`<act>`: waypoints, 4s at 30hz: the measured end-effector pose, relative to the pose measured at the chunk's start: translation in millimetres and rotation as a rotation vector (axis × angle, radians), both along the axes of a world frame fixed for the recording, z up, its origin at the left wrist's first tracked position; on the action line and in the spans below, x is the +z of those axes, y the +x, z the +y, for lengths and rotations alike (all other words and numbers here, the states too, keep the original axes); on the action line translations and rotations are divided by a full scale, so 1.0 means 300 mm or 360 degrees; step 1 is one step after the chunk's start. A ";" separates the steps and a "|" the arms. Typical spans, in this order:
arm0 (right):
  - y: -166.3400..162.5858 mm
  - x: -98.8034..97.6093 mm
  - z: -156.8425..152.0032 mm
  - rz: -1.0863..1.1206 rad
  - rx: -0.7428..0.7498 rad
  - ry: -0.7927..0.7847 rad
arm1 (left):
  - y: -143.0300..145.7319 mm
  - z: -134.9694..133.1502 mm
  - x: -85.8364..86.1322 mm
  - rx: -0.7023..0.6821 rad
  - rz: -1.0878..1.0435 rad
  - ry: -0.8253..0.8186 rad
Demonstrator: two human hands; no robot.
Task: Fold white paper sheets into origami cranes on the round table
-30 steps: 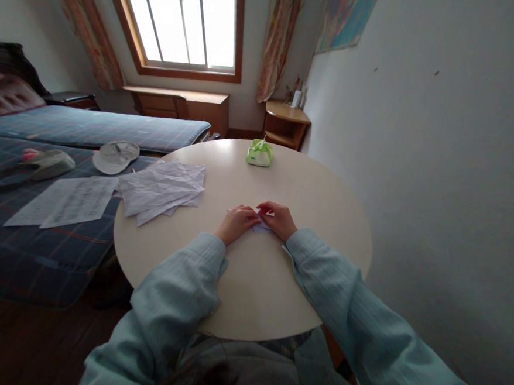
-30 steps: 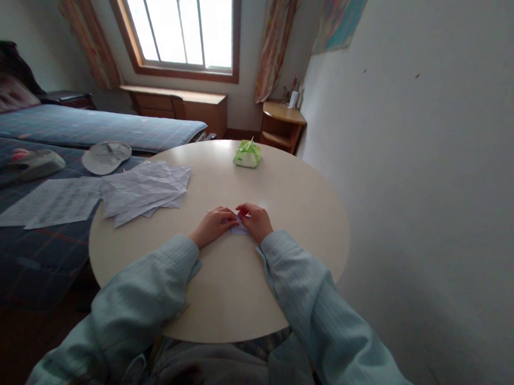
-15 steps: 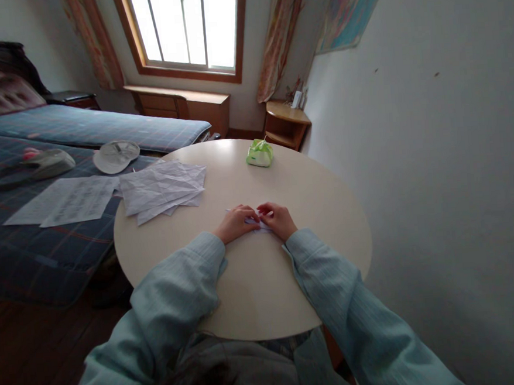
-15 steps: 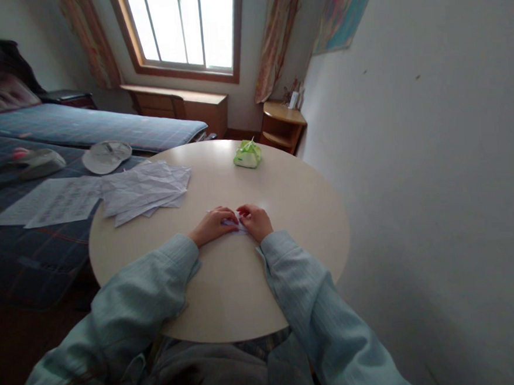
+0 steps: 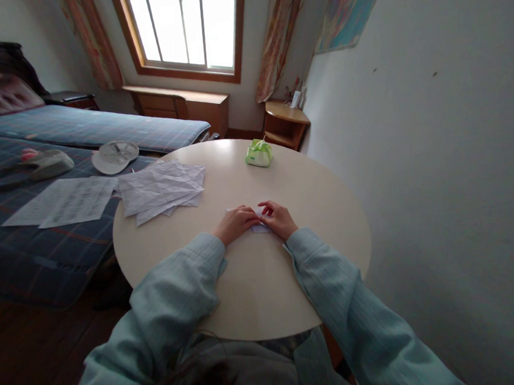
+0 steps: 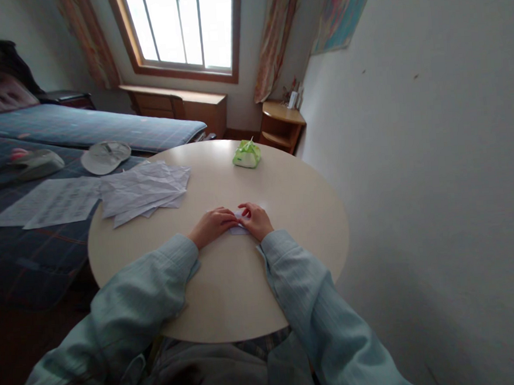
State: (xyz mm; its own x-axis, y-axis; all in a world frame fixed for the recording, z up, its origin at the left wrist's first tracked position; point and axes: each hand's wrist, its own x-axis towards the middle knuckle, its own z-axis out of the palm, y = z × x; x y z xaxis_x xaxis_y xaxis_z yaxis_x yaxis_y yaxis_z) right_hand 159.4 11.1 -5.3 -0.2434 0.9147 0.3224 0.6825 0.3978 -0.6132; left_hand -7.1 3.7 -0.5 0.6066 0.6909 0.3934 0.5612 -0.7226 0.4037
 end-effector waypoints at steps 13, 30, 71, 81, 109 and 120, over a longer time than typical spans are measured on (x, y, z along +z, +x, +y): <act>-0.028 0.025 -0.034 0.0330 0.0172 0.0183 | 0.004 -0.002 0.000 0.0126 -0.0030 0.0199; 0.009 0.026 -0.005 0.0737 -0.0650 0.0570 | -0.009 0.018 0.037 0.0705 -0.1166 -0.0184; -0.028 0.031 -0.038 0.0447 0.0097 0.0107 | 0.026 -0.007 0.014 -0.0049 -0.1861 -0.1813; -0.034 0.033 -0.041 0.0509 0.0195 0.0063 | 0.025 -0.017 0.029 -0.0010 -0.1726 -0.1706; -0.037 0.008 -0.030 0.0827 0.0133 -0.0031 | 0.030 -0.021 0.031 0.0108 -0.1753 -0.1866; -0.043 0.028 -0.041 0.0683 0.0105 0.0048 | 0.030 -0.020 0.022 0.0038 -0.1679 -0.1810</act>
